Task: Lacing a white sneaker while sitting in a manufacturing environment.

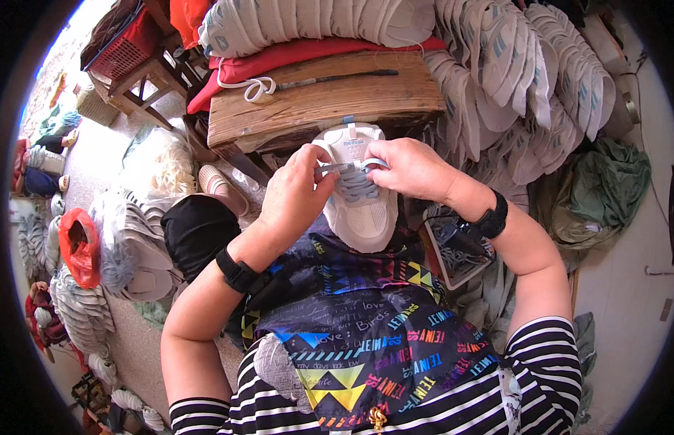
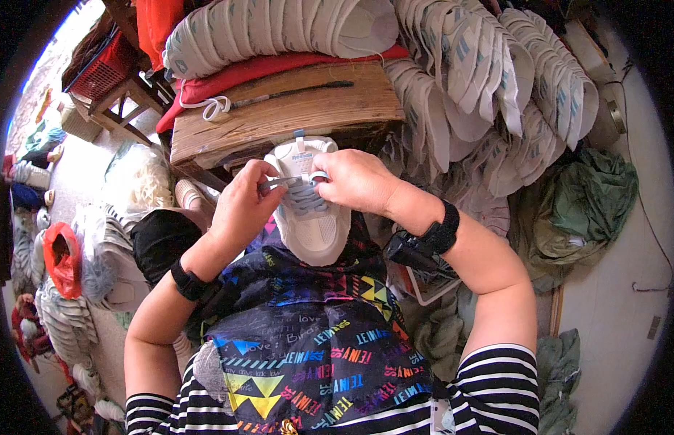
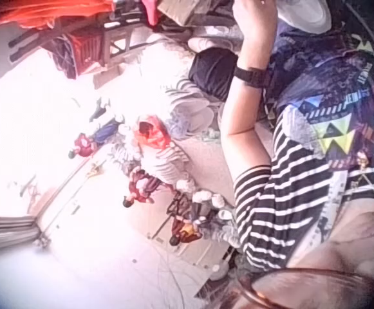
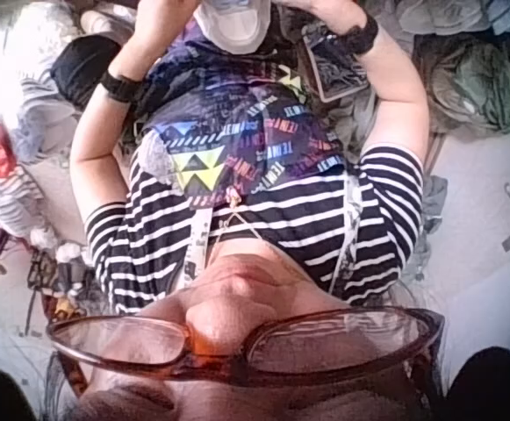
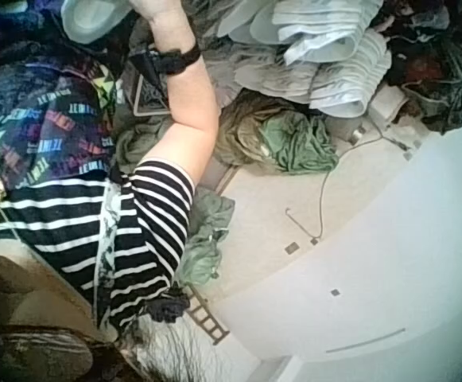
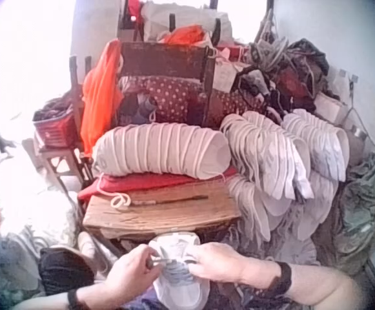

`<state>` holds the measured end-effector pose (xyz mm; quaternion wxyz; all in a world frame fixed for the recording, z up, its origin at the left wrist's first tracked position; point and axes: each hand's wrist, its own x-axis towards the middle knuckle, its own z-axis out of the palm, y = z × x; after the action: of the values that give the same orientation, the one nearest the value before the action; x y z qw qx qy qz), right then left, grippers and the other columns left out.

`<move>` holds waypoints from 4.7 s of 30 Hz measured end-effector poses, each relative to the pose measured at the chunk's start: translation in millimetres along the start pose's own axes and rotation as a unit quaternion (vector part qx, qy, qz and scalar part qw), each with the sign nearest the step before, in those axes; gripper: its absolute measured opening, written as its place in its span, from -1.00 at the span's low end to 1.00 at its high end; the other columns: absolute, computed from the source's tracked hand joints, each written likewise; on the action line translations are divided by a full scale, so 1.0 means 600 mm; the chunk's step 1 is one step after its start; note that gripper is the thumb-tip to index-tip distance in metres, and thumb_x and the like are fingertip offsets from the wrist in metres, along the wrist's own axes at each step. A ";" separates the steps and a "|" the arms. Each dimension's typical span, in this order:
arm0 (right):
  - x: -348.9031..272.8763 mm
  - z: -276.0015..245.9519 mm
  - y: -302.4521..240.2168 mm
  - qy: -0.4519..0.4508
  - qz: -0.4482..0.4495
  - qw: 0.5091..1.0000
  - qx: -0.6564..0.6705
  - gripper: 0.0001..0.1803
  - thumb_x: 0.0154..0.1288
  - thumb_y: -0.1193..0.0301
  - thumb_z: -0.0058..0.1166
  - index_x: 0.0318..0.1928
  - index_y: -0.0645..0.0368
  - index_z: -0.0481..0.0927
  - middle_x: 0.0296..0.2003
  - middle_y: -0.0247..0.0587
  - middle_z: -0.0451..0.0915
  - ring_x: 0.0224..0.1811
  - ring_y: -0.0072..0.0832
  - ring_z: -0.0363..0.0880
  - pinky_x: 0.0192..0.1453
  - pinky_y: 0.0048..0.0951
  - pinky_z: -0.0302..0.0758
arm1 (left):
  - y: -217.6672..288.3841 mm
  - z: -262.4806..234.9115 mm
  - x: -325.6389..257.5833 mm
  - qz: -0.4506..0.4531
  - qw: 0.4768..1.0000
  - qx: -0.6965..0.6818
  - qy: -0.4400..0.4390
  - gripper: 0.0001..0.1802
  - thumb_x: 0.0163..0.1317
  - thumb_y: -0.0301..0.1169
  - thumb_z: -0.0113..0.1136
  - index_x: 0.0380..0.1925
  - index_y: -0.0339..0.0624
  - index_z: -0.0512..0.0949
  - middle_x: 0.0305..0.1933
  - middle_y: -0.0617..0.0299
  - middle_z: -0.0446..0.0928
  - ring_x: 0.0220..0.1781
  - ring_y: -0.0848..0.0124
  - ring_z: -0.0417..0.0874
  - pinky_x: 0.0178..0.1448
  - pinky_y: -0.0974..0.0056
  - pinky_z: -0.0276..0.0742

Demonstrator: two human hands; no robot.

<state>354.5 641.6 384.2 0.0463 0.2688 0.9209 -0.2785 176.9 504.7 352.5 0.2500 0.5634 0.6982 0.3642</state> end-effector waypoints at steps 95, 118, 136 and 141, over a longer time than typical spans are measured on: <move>-0.026 0.018 -0.008 0.168 -0.136 0.959 -0.181 -0.78 0.14 0.50 0.04 -0.15 0.20 0.47 -0.36 -0.13 0.54 -0.32 -0.21 0.59 -0.26 -0.24 0.55 | -0.002 -0.019 0.052 -0.114 0.976 0.018 -0.184 -0.80 0.16 -0.38 0.19 -0.42 -0.34 0.54 -0.57 0.15 0.60 -0.60 0.36 0.58 -0.47 0.31 0.53; 0.041 -0.054 0.066 -0.054 -0.232 0.971 -0.016 -0.77 0.05 0.39 0.30 -0.28 0.11 0.54 -0.27 -0.25 0.44 -0.24 -0.23 0.57 -0.17 -0.25 0.48 | -0.025 -0.059 0.113 0.280 0.925 0.087 -0.242 -0.84 0.05 -0.37 0.37 -0.42 -0.21 0.62 -0.28 0.14 0.39 -0.11 0.20 0.43 -0.01 0.20 0.40; 0.039 0.014 0.040 0.081 0.020 0.965 0.250 -0.77 0.27 0.31 0.22 -0.40 0.23 0.61 -0.26 -0.36 0.37 -0.29 -0.60 0.43 -0.21 -0.56 0.42 | -0.029 0.005 0.062 0.015 0.991 -0.126 -0.044 -0.78 0.18 -0.27 0.35 -0.39 -0.22 0.66 -0.19 0.26 0.39 -0.05 0.40 0.39 0.05 0.34 0.34; 0.033 -0.087 -0.043 0.072 -0.040 0.851 0.519 -0.87 0.38 0.36 0.10 -0.24 0.14 0.60 -0.35 -0.50 0.49 -0.45 -0.75 0.42 -0.31 -0.68 0.40 | 0.053 -0.050 0.086 0.059 0.932 -0.352 0.058 -0.80 0.26 -0.31 0.28 -0.34 -0.24 0.65 -0.17 0.33 0.40 -0.03 0.51 0.37 0.04 0.38 0.32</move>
<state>327.8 660.9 435.8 -0.1776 0.2361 0.6529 -0.6975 161.0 551.1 399.2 0.3691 0.4572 0.5037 0.6332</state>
